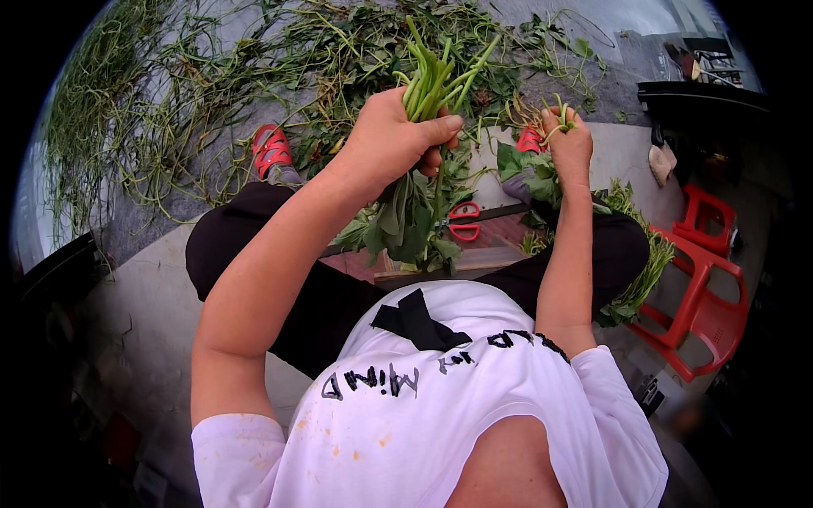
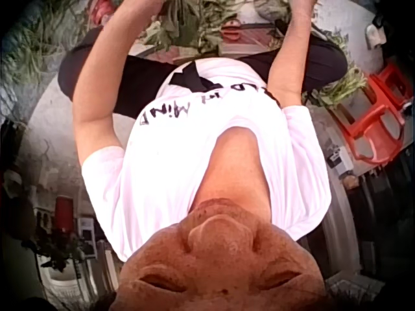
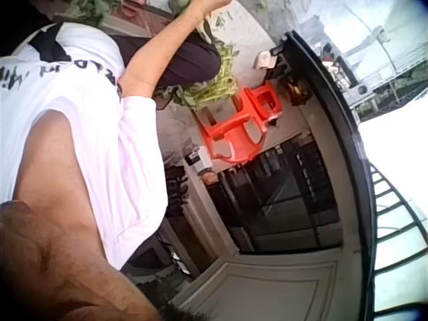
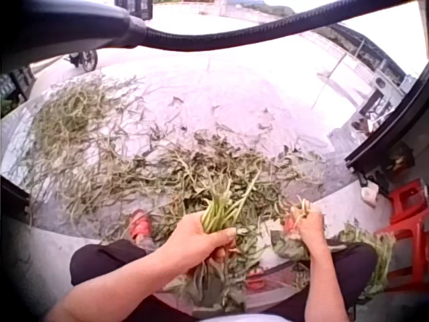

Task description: The person sits on a mat and manually trims green leafy vegetables, snapping off leaves and unwanted stems. The trimmed vegetable pieces are placed into a pile on the floor to the right.

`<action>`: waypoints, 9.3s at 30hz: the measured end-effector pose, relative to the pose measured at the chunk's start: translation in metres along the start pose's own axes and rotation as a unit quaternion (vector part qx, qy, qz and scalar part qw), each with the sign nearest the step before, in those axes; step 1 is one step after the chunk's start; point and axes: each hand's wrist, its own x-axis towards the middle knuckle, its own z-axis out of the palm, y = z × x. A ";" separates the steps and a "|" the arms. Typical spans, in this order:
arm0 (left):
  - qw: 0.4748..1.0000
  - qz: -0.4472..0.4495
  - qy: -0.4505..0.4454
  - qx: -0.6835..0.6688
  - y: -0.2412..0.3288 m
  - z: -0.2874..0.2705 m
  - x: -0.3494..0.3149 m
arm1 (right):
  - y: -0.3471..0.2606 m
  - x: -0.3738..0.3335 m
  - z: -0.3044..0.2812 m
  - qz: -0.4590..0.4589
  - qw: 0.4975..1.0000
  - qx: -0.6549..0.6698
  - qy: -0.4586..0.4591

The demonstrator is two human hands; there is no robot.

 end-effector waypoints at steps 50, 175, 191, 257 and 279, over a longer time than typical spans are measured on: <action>0.990 0.055 -0.004 0.130 -0.002 -0.005 0.006 | -0.069 -0.022 -0.021 -0.029 0.983 0.180 -0.033; 0.988 0.148 0.023 -0.040 -0.028 0.012 0.023 | -0.149 -0.054 0.045 0.093 0.766 0.629 -0.097; 0.969 0.229 -0.063 -0.063 0.010 0.022 0.000 | -0.176 -0.030 0.038 -0.405 0.905 0.061 0.112; 0.920 0.065 -0.046 0.384 -0.006 -0.041 0.086 | 0.198 -0.081 -0.287 0.207 0.880 -0.402 -0.148; 0.578 0.104 -0.134 0.798 -0.055 -0.022 0.018 | 0.061 0.006 0.286 0.071 0.911 -0.194 -0.357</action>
